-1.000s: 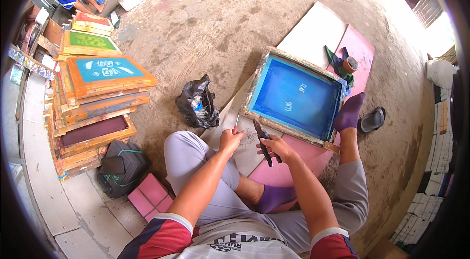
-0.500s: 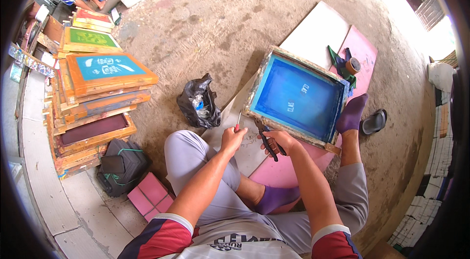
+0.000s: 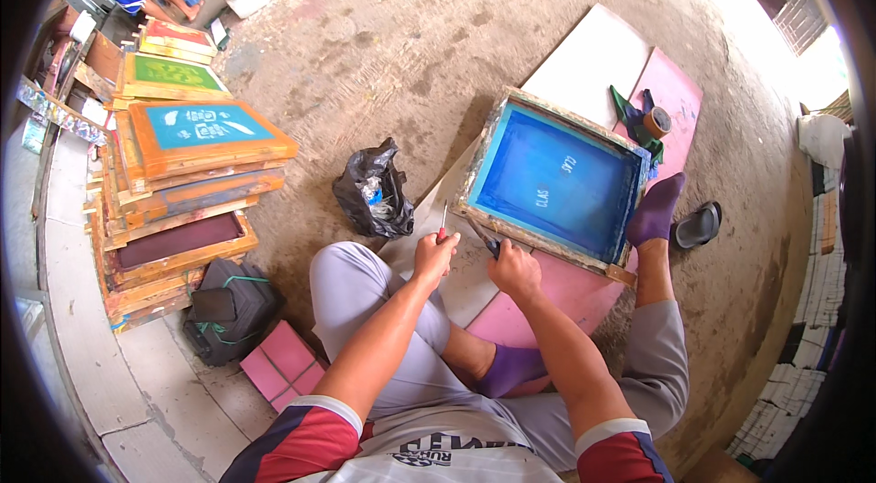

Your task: The person sits on the floor and uses a screwdriver and pliers to remove staples from the edge of a blue screen printing frame. The person works along the frame's perimeter, extracting staples one by one.

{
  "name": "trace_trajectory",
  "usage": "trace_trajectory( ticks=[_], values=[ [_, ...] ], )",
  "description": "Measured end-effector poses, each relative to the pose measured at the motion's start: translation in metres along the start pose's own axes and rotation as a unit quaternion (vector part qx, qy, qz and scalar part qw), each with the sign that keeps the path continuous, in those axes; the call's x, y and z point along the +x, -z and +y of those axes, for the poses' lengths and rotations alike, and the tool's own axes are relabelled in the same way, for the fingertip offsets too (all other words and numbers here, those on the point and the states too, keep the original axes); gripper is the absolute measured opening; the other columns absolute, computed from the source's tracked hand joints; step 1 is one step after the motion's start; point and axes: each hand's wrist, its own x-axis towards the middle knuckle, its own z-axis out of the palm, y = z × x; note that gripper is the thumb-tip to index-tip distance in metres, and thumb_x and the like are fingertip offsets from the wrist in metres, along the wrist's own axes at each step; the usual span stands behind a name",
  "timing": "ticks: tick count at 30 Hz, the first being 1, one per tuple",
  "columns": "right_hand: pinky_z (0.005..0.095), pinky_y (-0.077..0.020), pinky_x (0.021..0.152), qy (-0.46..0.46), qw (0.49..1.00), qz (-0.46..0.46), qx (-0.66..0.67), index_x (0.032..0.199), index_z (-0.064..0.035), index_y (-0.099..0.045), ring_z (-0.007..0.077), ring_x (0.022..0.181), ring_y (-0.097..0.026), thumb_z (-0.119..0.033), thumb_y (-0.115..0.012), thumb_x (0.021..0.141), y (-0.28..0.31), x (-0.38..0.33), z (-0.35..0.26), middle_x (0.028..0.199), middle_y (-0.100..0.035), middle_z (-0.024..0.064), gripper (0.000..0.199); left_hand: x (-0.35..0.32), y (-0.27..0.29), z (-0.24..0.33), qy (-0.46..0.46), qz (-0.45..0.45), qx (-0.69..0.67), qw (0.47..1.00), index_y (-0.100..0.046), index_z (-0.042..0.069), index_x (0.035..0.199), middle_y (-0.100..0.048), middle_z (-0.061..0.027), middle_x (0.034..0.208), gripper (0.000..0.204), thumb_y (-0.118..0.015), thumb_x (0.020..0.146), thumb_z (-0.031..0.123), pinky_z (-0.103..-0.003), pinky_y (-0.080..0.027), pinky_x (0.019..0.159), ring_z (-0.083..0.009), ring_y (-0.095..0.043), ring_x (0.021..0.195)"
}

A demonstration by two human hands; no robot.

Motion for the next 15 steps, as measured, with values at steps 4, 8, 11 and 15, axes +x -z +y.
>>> trace_trajectory(
  ticks=[4,8,11,15],
  values=[
    [0.0545,-0.059,0.077,0.063,0.998,0.026,-0.007,0.108,-0.0024,-0.063,0.0436,0.087,-0.073,-0.028,-0.059,0.09,0.0,-0.01,0.007,0.095,-0.073,0.0264,0.031,0.001,0.0,0.002,-0.006,0.0,-0.014,1.0,-0.065,0.001,0.093,-0.066,-0.0081,0.081,0.033,-0.074,0.095,0.032,-0.028,-0.037,0.036,-0.0106,-0.047,0.041],
    [0.0537,-0.0589,0.072,0.095,0.995,0.004,0.015,0.105,-0.0018,-0.064,0.0449,0.082,-0.073,-0.028,-0.06,0.09,0.0,-0.027,0.01,0.094,-0.073,0.0265,0.03,0.003,0.0,-0.001,-0.002,-0.035,-0.046,0.998,-0.068,-0.001,0.099,-0.068,-0.0095,0.084,0.032,-0.075,0.094,0.029,-0.028,-0.038,0.035,-0.0112,-0.048,0.041],
    [0.0551,-0.0574,0.075,0.072,0.996,-0.042,0.027,0.107,-0.0026,-0.066,0.0453,0.087,-0.072,-0.029,-0.06,0.092,0.005,-0.036,0.006,0.093,-0.073,0.0273,0.03,0.004,0.001,-0.004,-0.001,-0.048,-0.047,0.998,-0.068,-0.001,0.099,-0.067,-0.008,0.081,0.029,-0.075,0.093,0.026,-0.029,-0.038,0.035,-0.0112,-0.048,0.04],
    [0.0565,-0.0557,0.081,0.067,0.992,-0.102,0.031,0.108,-0.0045,-0.067,0.0452,0.093,-0.071,-0.03,-0.062,0.094,0.017,-0.042,0.002,0.096,-0.074,0.0251,0.03,0.006,0.003,-0.005,0.009,-0.044,-0.02,0.999,-0.069,-0.001,0.097,-0.061,-0.004,0.071,0.024,-0.075,0.093,0.022,-0.029,-0.037,0.034,-0.011,-0.048,0.04]
  ],
)
